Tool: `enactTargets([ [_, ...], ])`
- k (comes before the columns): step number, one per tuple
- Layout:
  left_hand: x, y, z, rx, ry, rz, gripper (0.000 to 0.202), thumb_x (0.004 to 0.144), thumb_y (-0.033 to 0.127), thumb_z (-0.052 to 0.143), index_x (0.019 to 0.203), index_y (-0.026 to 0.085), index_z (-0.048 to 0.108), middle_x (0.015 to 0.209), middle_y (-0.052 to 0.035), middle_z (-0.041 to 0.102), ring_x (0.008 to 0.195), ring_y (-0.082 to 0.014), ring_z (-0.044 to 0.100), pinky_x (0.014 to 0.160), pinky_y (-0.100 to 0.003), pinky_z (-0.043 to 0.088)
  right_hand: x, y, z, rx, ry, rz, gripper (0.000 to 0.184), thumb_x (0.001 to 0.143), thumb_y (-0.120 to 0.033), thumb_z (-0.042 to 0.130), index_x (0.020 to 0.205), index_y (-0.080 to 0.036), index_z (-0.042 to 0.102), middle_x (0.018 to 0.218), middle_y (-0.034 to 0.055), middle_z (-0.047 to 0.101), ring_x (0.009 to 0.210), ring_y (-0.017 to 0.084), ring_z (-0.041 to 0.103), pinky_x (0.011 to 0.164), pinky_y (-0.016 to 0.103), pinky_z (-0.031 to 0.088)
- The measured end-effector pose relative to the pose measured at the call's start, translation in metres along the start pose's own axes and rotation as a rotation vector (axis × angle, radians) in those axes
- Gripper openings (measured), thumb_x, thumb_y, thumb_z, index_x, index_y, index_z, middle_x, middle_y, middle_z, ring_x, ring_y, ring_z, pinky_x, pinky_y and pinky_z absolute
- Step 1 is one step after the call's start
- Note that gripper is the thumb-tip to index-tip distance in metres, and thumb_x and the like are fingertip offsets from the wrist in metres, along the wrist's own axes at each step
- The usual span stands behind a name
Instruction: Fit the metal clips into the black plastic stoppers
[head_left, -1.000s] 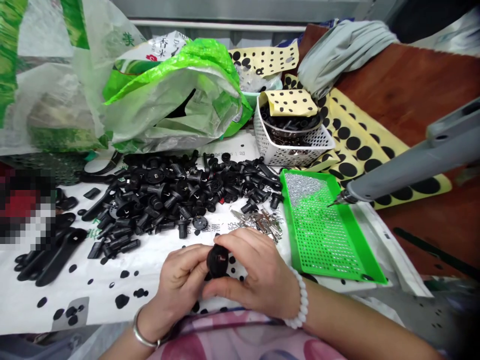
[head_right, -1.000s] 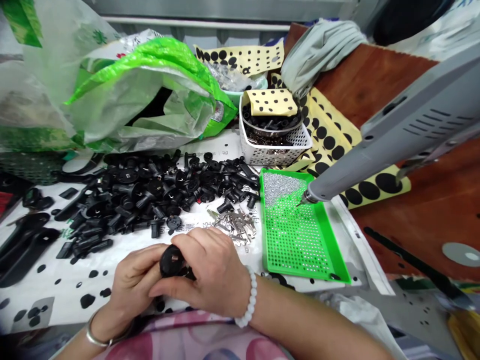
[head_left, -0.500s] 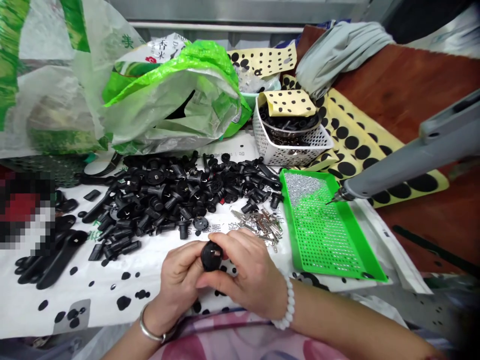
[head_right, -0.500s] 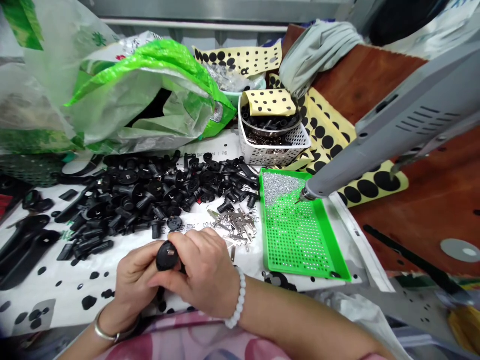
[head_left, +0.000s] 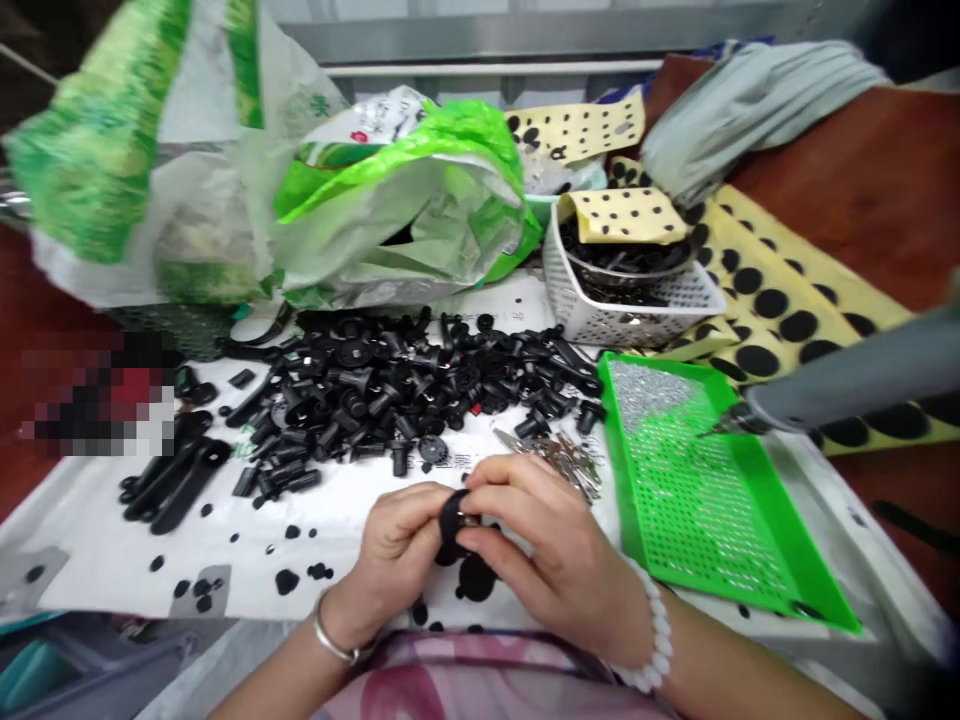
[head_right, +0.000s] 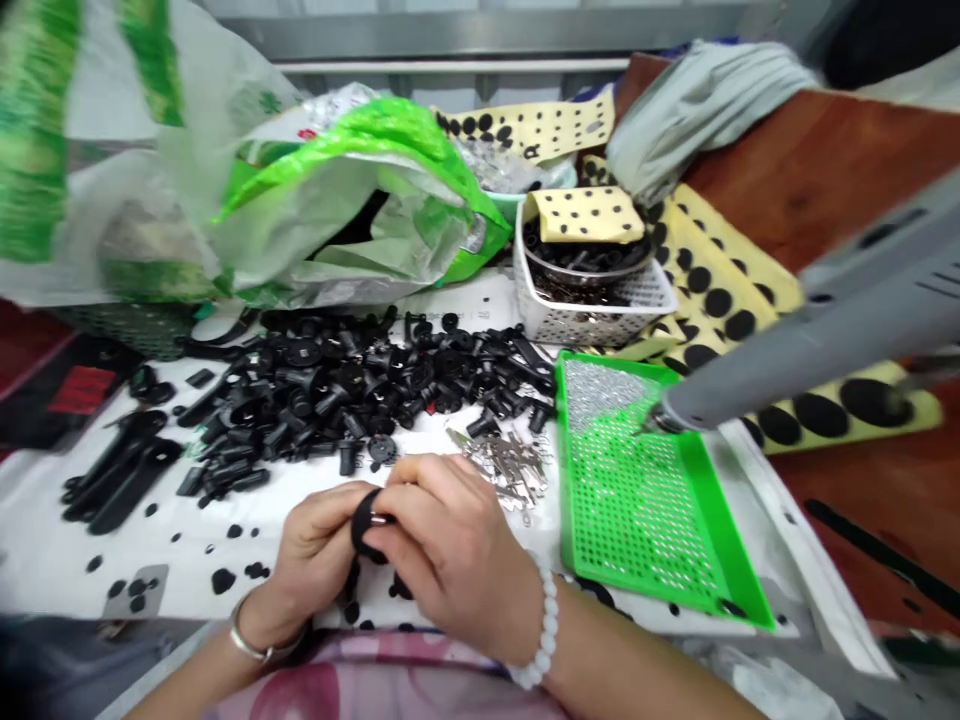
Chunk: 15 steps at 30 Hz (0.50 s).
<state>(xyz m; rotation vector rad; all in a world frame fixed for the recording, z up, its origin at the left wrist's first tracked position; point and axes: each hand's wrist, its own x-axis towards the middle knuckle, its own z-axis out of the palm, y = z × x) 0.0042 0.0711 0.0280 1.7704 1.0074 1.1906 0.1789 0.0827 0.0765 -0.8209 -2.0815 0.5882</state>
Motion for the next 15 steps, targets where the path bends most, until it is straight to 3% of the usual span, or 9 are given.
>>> enactTargets([
  [5,0.002,0.007,0.002,0.105,-0.085,-0.045,0.023,0.089,0.017,0.045,0.087,0.016,0.067,0.068,-0.0035,0.061,0.062,-0.0132,0.056,0.059,-0.023,0.046,-0.008,0.010,0.004,0.046,-0.057,0.024,0.014,0.084,-0.012,0.054,0.096,-0.019,0.058,0.097,0.0082,0.061,0.090,0.019,0.059,0.076,0.032,0.050],
  [8,-0.003,0.009,-0.003,0.216,-0.070,-0.026,0.027,0.088,0.015,0.045,0.111,0.017,0.060,0.086,-0.0074,0.066,0.074,-0.0151,0.060,0.068,-0.026,0.049,-0.012,0.017,0.009,0.083,-0.022,0.025,0.017,0.084,-0.012,0.056,0.099,-0.019,0.057,0.100,0.0086,0.060,0.094,0.019,0.059,0.080,0.031,0.049],
  [11,-0.017,0.006,-0.021,0.355,0.070,0.033,0.041,0.085,0.012,0.051,0.126,0.017,0.048,0.099,-0.0090,0.067,0.080,-0.0151,0.062,0.075,-0.027,0.051,-0.016,0.022,0.010,0.117,0.033,0.079,0.017,0.083,-0.012,0.057,0.099,-0.020,0.057,0.103,0.0081,0.059,0.097,0.019,0.058,0.082,0.030,0.048],
  [15,-0.041,0.000,-0.060,0.578,0.394,0.015,0.030,0.084,0.009,0.053,0.111,0.019,0.058,0.092,-0.0054,0.068,0.082,-0.0150,0.064,0.075,-0.026,0.052,-0.020,0.028,0.008,0.131,0.088,0.159,0.015,0.083,-0.012,0.058,0.095,-0.021,0.058,0.103,0.0070,0.058,0.098,0.018,0.057,0.083,0.030,0.047],
])
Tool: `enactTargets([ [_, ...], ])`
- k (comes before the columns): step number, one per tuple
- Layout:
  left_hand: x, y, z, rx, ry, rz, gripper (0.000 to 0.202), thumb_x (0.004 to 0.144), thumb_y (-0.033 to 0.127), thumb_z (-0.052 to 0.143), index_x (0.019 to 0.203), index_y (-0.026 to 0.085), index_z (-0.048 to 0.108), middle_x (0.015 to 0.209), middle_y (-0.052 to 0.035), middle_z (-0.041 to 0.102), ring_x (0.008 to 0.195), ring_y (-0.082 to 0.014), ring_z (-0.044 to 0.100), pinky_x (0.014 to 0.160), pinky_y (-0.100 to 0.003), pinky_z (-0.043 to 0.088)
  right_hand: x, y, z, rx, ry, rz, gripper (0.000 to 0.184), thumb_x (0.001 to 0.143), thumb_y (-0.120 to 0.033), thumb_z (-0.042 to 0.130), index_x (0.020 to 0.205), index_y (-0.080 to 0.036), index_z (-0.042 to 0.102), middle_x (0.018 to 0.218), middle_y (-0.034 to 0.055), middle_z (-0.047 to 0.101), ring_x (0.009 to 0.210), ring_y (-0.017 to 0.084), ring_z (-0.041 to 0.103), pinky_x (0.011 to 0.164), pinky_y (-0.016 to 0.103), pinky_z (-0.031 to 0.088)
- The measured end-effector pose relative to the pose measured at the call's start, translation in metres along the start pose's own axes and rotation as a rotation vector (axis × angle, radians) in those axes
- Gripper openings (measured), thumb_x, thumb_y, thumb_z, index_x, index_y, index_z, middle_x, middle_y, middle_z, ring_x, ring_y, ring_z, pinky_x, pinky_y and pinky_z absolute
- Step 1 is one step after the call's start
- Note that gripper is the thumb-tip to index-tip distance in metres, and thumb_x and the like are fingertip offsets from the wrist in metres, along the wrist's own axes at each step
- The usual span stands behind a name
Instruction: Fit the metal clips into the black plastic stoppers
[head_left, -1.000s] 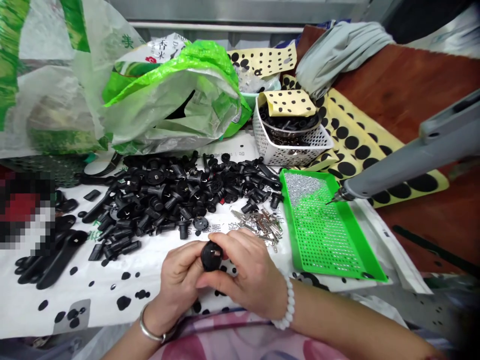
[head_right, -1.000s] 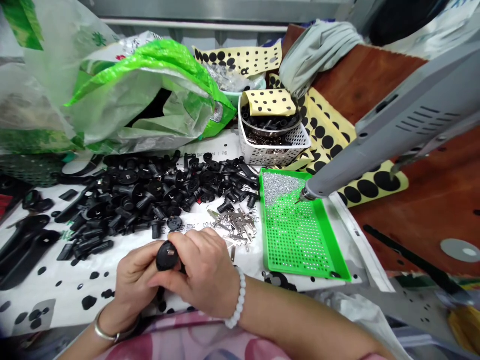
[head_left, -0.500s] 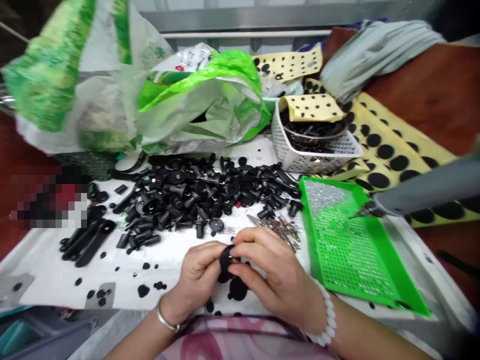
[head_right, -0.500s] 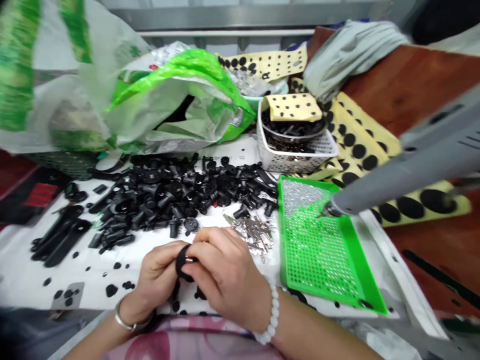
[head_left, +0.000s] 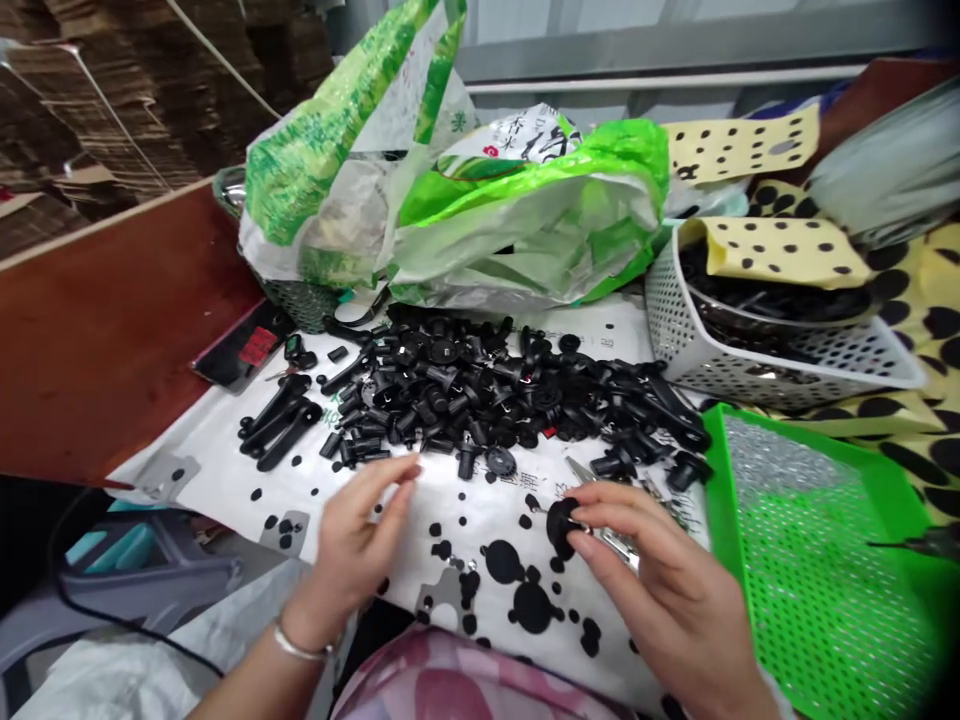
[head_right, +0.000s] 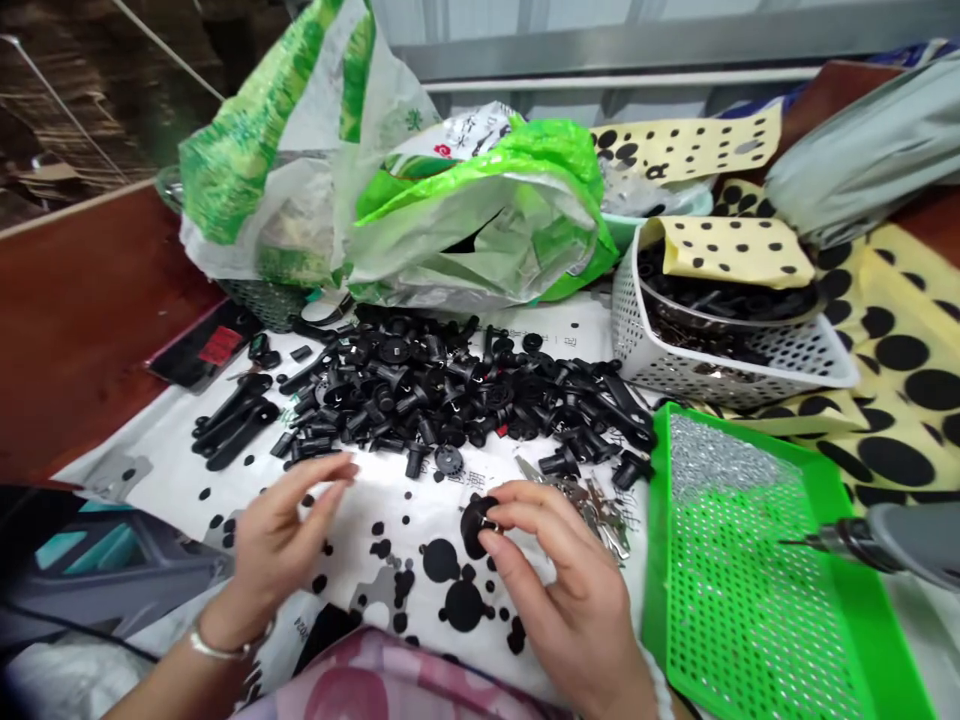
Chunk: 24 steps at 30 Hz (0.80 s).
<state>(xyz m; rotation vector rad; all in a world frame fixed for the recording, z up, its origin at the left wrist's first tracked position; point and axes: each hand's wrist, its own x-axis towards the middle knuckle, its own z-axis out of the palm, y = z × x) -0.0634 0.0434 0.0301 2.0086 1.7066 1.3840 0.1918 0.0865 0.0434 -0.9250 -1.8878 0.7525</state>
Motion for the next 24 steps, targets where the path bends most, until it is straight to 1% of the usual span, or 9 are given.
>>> enactTargets([
  [1,-0.001,-0.006,-0.007,0.071,0.063,-0.034,0.026,0.083,0.010,0.054,0.107,0.018,0.060,0.091,-0.0050,0.068,0.081,-0.0150,0.064,0.074,-0.026,0.052,-0.001,0.001,0.000,0.004,0.005,0.019,0.015,0.083,-0.012,0.059,0.095,-0.021,0.059,0.103,0.0067,0.058,0.097,0.018,0.057,0.083,0.030,0.047],
  [3,-0.001,-0.013,-0.014,0.182,0.095,-0.075,0.019,0.082,0.013,0.057,0.100,0.017,0.062,0.090,-0.0053,0.068,0.080,-0.0154,0.064,0.074,-0.026,0.051,-0.002,0.003,0.001,0.011,0.012,0.051,0.014,0.083,-0.012,0.059,0.093,-0.021,0.059,0.102,0.0061,0.059,0.096,0.018,0.057,0.082,0.030,0.048],
  [5,0.002,-0.013,-0.010,0.226,0.041,-0.052,0.014,0.082,0.015,0.058,0.095,0.015,0.063,0.087,-0.0057,0.067,0.078,-0.0156,0.063,0.072,-0.026,0.050,-0.002,0.004,0.004,0.019,0.024,0.062,0.013,0.082,-0.012,0.059,0.092,-0.021,0.059,0.100,0.0058,0.059,0.095,0.018,0.058,0.082,0.031,0.048],
  [9,0.014,-0.001,0.013,0.230,-0.126,0.030,0.013,0.083,0.020,0.057,0.093,0.013,0.062,0.082,-0.0057,0.066,0.073,-0.0152,0.061,0.068,-0.026,0.048,-0.005,0.003,0.007,0.028,0.023,0.049,0.014,0.082,-0.012,0.058,0.093,-0.020,0.059,0.098,0.0063,0.060,0.094,0.018,0.058,0.082,0.031,0.048],
  [12,0.022,0.004,0.025,0.272,-0.199,0.035,0.015,0.084,0.026,0.056,0.090,0.014,0.062,0.076,-0.0043,0.065,0.068,-0.0149,0.059,0.064,-0.027,0.046,-0.010,0.001,0.006,0.031,0.004,0.031,0.015,0.082,-0.011,0.057,0.094,-0.019,0.058,0.099,0.0071,0.060,0.094,0.018,0.059,0.081,0.031,0.049],
  [16,0.025,0.004,0.028,0.307,-0.227,0.020,0.015,0.085,0.028,0.054,0.084,0.014,0.061,0.071,-0.0029,0.063,0.064,-0.0144,0.058,0.060,-0.026,0.044,-0.017,0.002,0.005,0.033,-0.006,0.042,0.015,0.082,-0.011,0.057,0.095,-0.019,0.058,0.099,0.0074,0.060,0.094,0.018,0.059,0.080,0.030,0.050],
  [21,0.025,0.009,0.033,0.317,-0.245,0.041,0.013,0.085,0.027,0.055,0.086,0.015,0.061,0.071,-0.0026,0.062,0.064,-0.0140,0.058,0.060,-0.026,0.043,-0.024,0.009,0.007,0.056,-0.031,0.048,0.012,0.083,-0.012,0.057,0.093,-0.019,0.058,0.097,0.0077,0.061,0.091,0.017,0.060,0.077,0.027,0.052],
  [24,0.025,0.010,0.031,0.317,-0.225,0.027,0.012,0.086,0.025,0.053,0.085,0.015,0.061,0.069,-0.0025,0.061,0.064,-0.0140,0.058,0.061,-0.025,0.044,-0.030,0.017,0.007,0.050,-0.047,0.038,0.016,0.083,-0.012,0.057,0.097,-0.020,0.058,0.100,0.0082,0.060,0.095,0.018,0.059,0.081,0.028,0.051],
])
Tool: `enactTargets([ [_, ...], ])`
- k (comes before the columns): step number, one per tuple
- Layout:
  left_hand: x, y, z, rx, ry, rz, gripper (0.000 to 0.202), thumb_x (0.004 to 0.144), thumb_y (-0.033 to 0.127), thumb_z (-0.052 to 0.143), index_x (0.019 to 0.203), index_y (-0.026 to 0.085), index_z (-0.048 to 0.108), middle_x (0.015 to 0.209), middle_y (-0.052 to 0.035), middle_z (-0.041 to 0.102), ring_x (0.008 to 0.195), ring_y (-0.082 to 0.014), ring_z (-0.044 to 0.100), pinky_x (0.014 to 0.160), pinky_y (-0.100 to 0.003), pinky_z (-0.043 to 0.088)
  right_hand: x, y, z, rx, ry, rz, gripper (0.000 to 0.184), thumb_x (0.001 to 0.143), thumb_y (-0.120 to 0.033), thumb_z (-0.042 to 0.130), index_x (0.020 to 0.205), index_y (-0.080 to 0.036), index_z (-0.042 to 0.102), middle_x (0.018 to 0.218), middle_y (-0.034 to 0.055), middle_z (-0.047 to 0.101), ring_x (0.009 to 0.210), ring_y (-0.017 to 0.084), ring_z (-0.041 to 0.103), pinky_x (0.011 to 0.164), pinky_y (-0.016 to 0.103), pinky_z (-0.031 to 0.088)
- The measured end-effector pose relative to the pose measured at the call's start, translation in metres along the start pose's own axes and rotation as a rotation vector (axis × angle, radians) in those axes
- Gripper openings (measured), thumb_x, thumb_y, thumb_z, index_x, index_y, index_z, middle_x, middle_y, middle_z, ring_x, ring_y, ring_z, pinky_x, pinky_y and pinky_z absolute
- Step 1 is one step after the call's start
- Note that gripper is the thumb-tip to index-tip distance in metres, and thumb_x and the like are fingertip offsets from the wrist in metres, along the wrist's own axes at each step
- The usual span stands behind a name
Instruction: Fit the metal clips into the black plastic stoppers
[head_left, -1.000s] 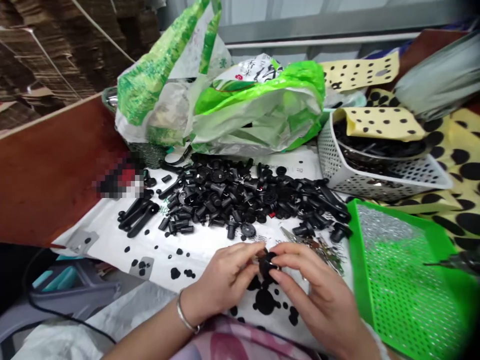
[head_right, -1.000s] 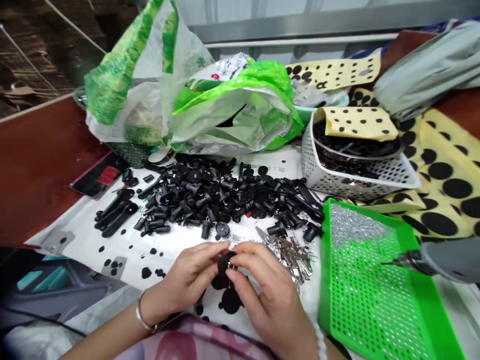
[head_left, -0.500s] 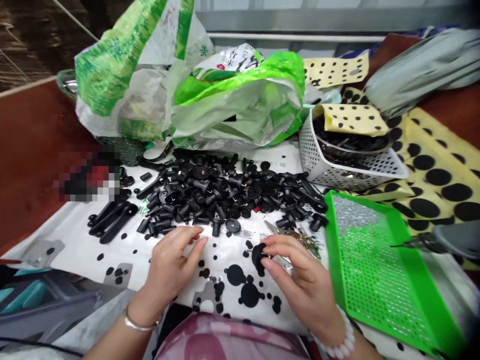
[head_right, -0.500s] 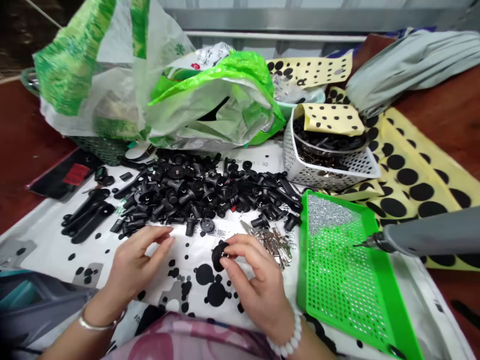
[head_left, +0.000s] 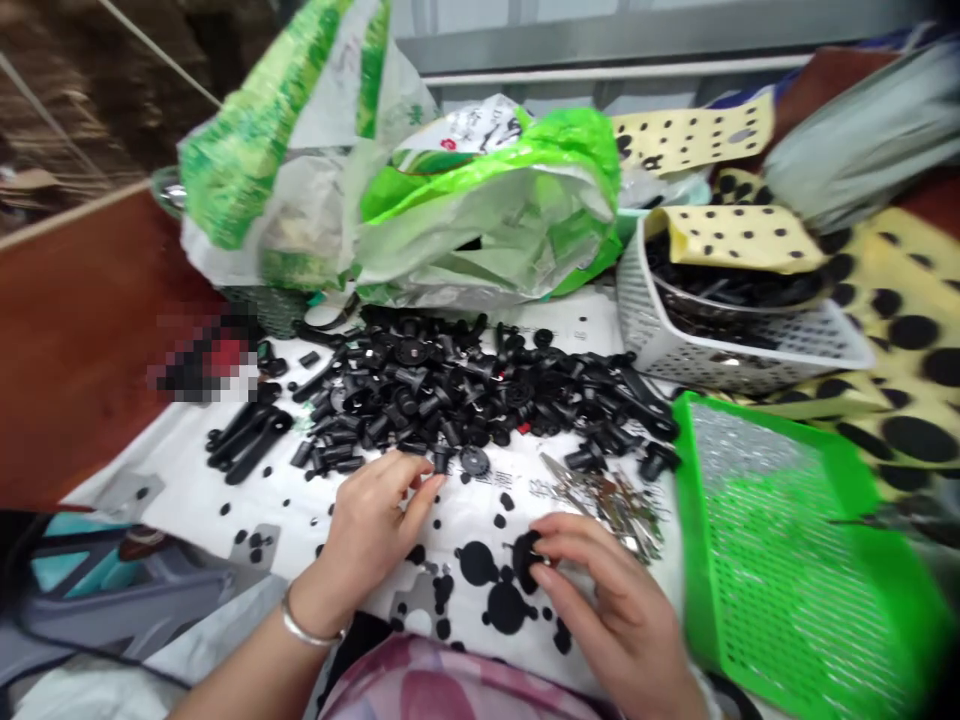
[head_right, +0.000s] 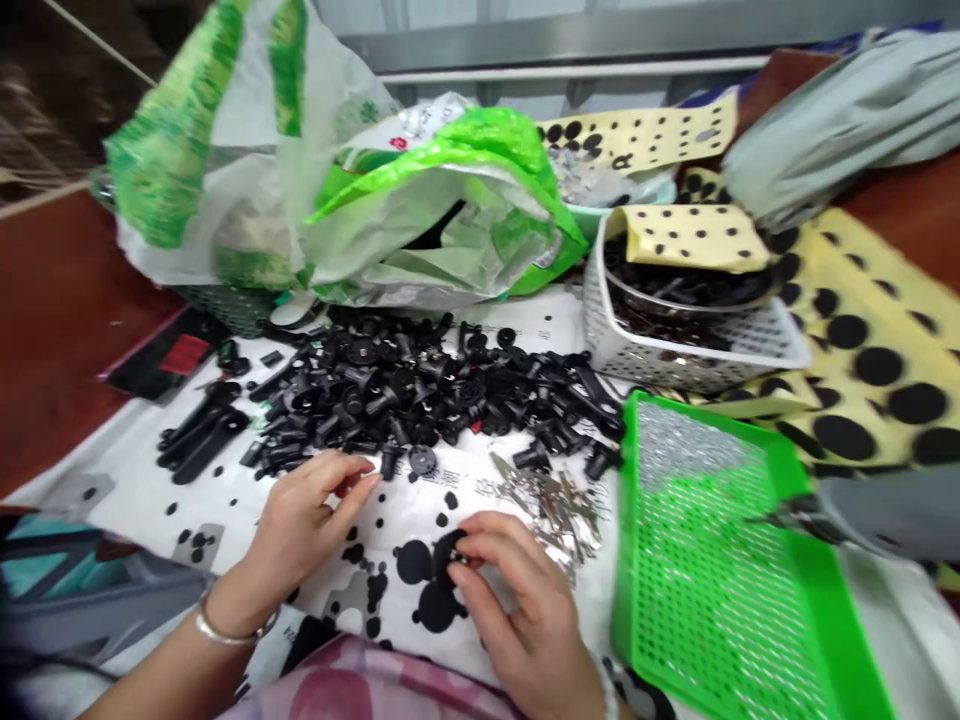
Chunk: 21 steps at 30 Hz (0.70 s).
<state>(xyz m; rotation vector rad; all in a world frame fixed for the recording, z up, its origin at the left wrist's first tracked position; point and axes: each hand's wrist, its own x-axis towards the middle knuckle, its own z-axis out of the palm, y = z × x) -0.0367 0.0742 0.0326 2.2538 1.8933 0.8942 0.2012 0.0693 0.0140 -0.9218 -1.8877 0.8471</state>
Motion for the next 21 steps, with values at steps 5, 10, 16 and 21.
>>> enactTargets([
  [5,-0.015,-0.026,-0.024,0.063,0.093,-0.194,0.015,0.086,0.027,0.052,0.089,0.016,0.062,0.077,-0.0035,0.063,0.066,-0.0134,0.057,0.064,-0.024,0.046,-0.005,0.009,-0.002,-0.010,0.003,-0.007,0.017,0.083,-0.013,0.058,0.098,-0.019,0.057,0.105,0.0093,0.058,0.099,0.018,0.058,0.083,0.025,0.050],
  [10,-0.033,-0.055,-0.050,0.289,0.124,-0.497,0.026,0.083,0.039,0.052,0.095,0.018,0.061,0.078,-0.0016,0.060,0.065,-0.0151,0.056,0.062,-0.026,0.044,-0.004,0.007,-0.002,-0.019,-0.027,-0.024,0.015,0.083,-0.014,0.058,0.097,-0.020,0.057,0.103,0.0083,0.059,0.095,0.017,0.061,0.079,0.023,0.052],
  [16,-0.028,-0.061,-0.052,0.368,-0.152,-0.655,0.044,0.082,0.049,0.047,0.115,0.022,0.055,0.083,-0.0007,0.063,0.068,-0.0173,0.059,0.059,-0.027,0.041,-0.007,0.012,-0.001,-0.055,-0.025,-0.029,0.015,0.083,-0.015,0.058,0.097,-0.020,0.058,0.103,0.0084,0.059,0.095,0.017,0.061,0.080,0.023,0.052],
  [21,-0.026,-0.063,-0.051,0.351,-0.220,-0.628,0.039,0.083,0.046,0.045,0.110,0.021,0.057,0.085,-0.0025,0.065,0.068,-0.0184,0.060,0.060,-0.028,0.041,-0.008,0.012,0.000,-0.065,-0.024,-0.016,0.013,0.082,-0.016,0.058,0.096,-0.019,0.059,0.101,0.0100,0.060,0.094,0.020,0.062,0.078,0.027,0.054],
])
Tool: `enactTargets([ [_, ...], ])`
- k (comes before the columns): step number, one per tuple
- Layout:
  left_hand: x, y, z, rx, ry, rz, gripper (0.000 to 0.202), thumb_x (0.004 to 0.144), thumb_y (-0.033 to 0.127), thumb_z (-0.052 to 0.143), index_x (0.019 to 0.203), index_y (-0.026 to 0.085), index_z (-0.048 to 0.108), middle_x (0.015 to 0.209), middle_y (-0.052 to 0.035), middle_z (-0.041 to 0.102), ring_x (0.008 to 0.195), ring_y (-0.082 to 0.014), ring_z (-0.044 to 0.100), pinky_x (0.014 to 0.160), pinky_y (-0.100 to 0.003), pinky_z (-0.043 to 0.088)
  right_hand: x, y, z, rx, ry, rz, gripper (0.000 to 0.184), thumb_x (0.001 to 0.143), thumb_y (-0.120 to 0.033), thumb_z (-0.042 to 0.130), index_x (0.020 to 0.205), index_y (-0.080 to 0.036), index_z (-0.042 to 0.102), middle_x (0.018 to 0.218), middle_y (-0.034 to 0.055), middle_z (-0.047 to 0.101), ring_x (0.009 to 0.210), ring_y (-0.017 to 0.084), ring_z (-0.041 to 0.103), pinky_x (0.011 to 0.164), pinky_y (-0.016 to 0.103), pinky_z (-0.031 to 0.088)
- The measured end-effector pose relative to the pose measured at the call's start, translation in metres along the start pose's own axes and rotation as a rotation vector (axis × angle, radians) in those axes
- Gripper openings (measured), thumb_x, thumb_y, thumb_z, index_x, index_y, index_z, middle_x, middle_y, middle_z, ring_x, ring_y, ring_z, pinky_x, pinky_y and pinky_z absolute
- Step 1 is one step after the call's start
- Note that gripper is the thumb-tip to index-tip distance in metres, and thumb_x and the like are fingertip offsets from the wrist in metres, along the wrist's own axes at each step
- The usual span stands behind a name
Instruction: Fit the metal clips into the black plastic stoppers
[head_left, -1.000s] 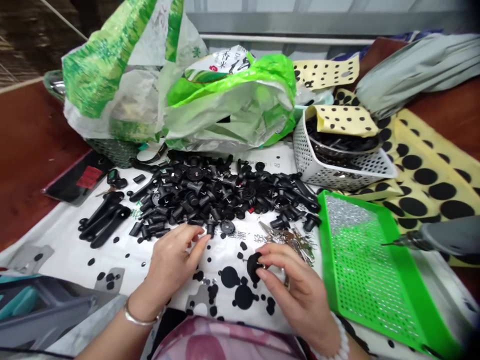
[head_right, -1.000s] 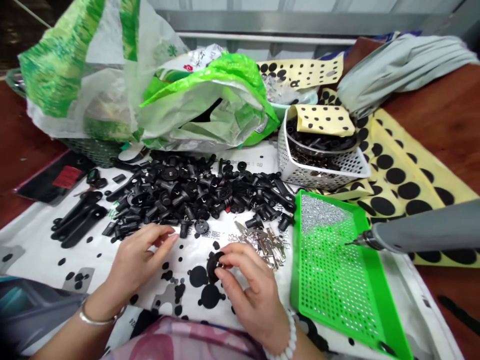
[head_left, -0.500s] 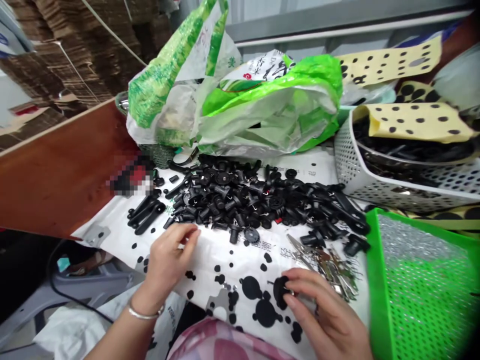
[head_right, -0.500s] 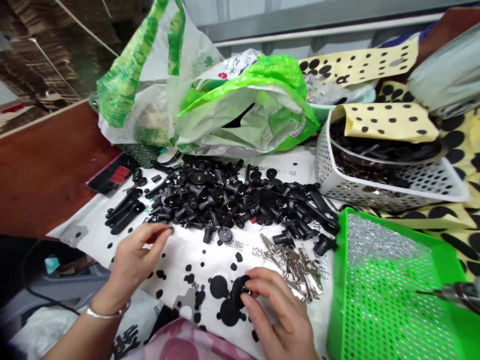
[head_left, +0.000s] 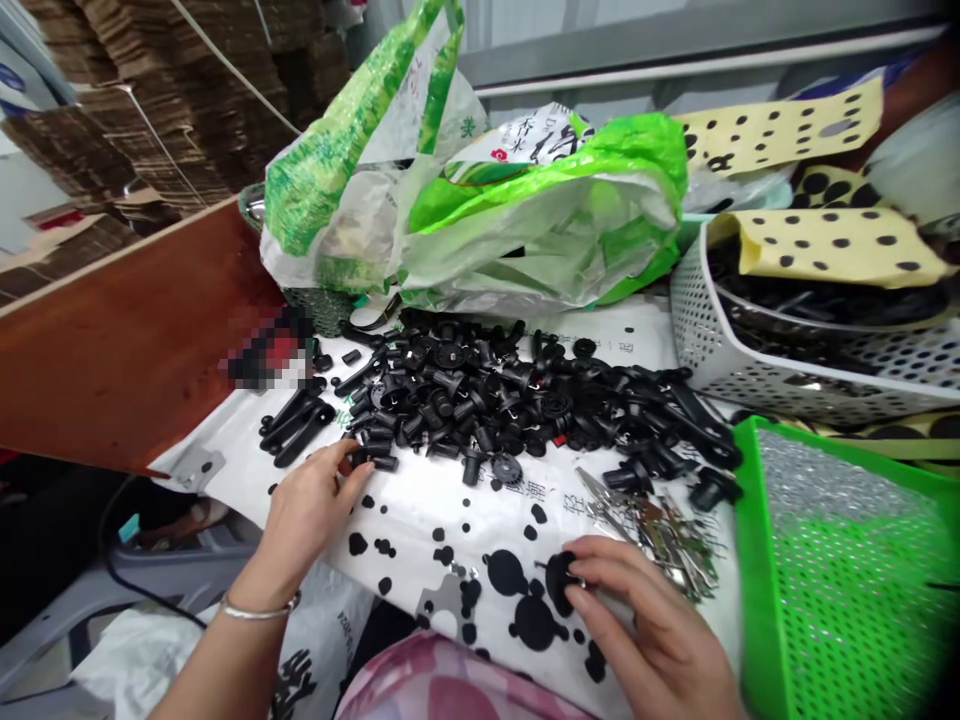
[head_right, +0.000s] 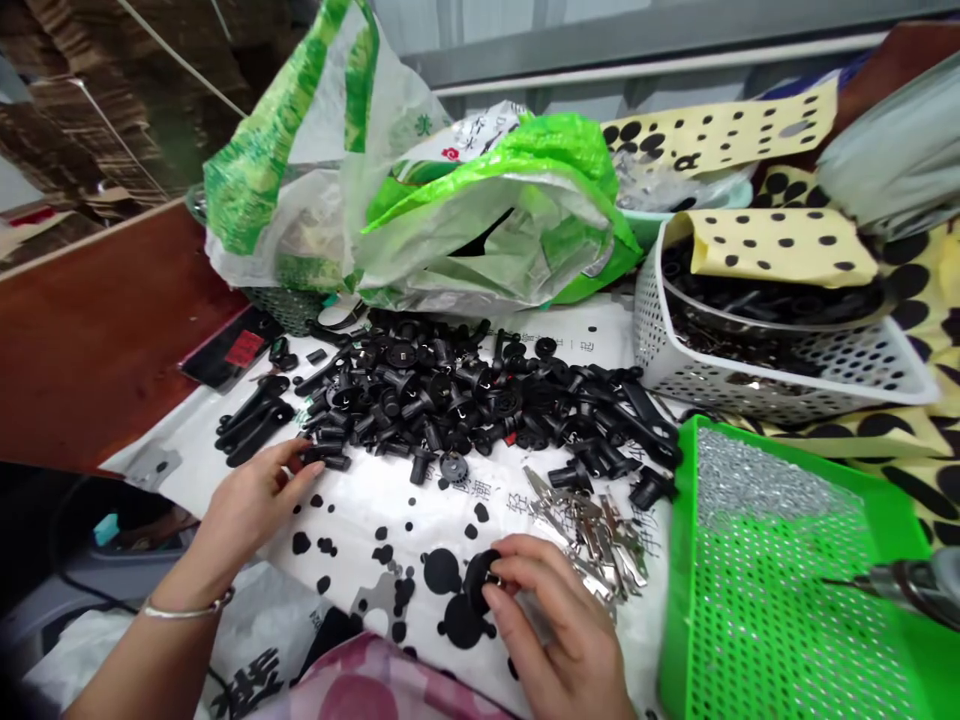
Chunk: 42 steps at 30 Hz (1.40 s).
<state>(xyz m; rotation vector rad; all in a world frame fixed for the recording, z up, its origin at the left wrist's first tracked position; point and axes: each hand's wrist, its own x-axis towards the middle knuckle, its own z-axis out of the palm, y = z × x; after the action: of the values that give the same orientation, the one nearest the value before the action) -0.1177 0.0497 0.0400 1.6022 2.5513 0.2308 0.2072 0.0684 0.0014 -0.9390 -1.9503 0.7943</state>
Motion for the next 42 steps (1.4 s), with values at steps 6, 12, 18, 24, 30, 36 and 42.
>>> enactTargets([
  [6,-0.012,-0.010,0.003,-0.253,-0.013,0.004,0.036,0.080,0.040,0.052,0.111,0.022,0.050,0.079,-0.0006,0.060,0.060,-0.0153,0.056,0.059,-0.028,0.043,0.004,-0.003,0.001,0.002,0.001,-0.006,0.013,0.082,-0.017,0.058,0.094,-0.019,0.060,0.100,0.0108,0.062,0.092,0.021,0.063,0.075,0.030,0.056],
  [12,-0.022,-0.001,0.009,-0.834,-0.020,-0.050,0.044,0.078,0.035,0.057,0.117,0.017,0.054,0.071,0.0013,0.052,0.062,-0.0132,0.053,0.058,-0.025,0.044,0.006,-0.007,0.002,0.007,0.016,0.007,0.011,0.082,-0.016,0.058,0.092,-0.019,0.060,0.097,0.0096,0.062,0.091,0.021,0.063,0.075,0.030,0.055],
  [18,-0.024,0.013,0.016,-1.122,-0.086,-0.111,0.034,0.079,0.032,0.062,0.109,0.018,0.058,0.061,0.0028,0.057,0.060,-0.0116,0.053,0.061,-0.022,0.044,0.006,-0.011,0.001,0.007,0.016,0.010,0.010,0.083,-0.015,0.057,0.092,-0.020,0.060,0.096,0.0083,0.062,0.090,0.019,0.062,0.075,0.028,0.054],
  [24,-0.025,0.005,0.015,-1.359,-0.033,-0.198,0.033,0.073,0.027,0.070,0.102,0.017,0.060,0.058,0.0037,0.058,0.054,-0.0091,0.052,0.054,-0.019,0.043,0.004,-0.010,0.001,-0.010,0.033,0.008,0.009,0.082,-0.015,0.058,0.090,-0.019,0.060,0.095,0.0093,0.063,0.089,0.020,0.062,0.074,0.030,0.055],
  [30,-0.032,0.029,0.007,-1.718,-0.300,-0.278,0.032,0.061,0.028,0.080,0.087,0.017,0.066,0.075,-0.0022,0.068,0.056,-0.0096,0.058,0.055,-0.021,0.048,0.015,-0.024,0.004,0.055,0.042,0.002,0.012,0.081,-0.013,0.058,0.091,-0.019,0.060,0.094,0.0096,0.063,0.088,0.021,0.063,0.073,0.033,0.054],
  [36,-0.043,0.076,0.020,-1.824,-0.787,-0.190,0.026,0.067,0.031,0.076,0.086,0.017,0.067,0.072,-0.0035,0.068,0.050,-0.0097,0.058,0.050,-0.020,0.047,0.029,-0.046,0.001,0.138,0.184,-0.137,0.024,0.079,-0.006,0.057,0.099,-0.020,0.059,0.098,0.0094,0.063,0.092,0.022,0.062,0.076,0.037,0.054],
  [42,-0.049,0.096,0.025,-1.829,-0.957,-0.139,0.026,0.069,0.035,0.074,0.084,0.015,0.065,0.064,-0.0017,0.065,0.048,-0.0092,0.057,0.047,-0.019,0.045,0.030,-0.050,-0.006,0.068,0.154,-0.248,0.027,0.079,-0.007,0.058,0.103,-0.020,0.058,0.102,0.0098,0.062,0.093,0.020,0.061,0.076,0.033,0.054],
])
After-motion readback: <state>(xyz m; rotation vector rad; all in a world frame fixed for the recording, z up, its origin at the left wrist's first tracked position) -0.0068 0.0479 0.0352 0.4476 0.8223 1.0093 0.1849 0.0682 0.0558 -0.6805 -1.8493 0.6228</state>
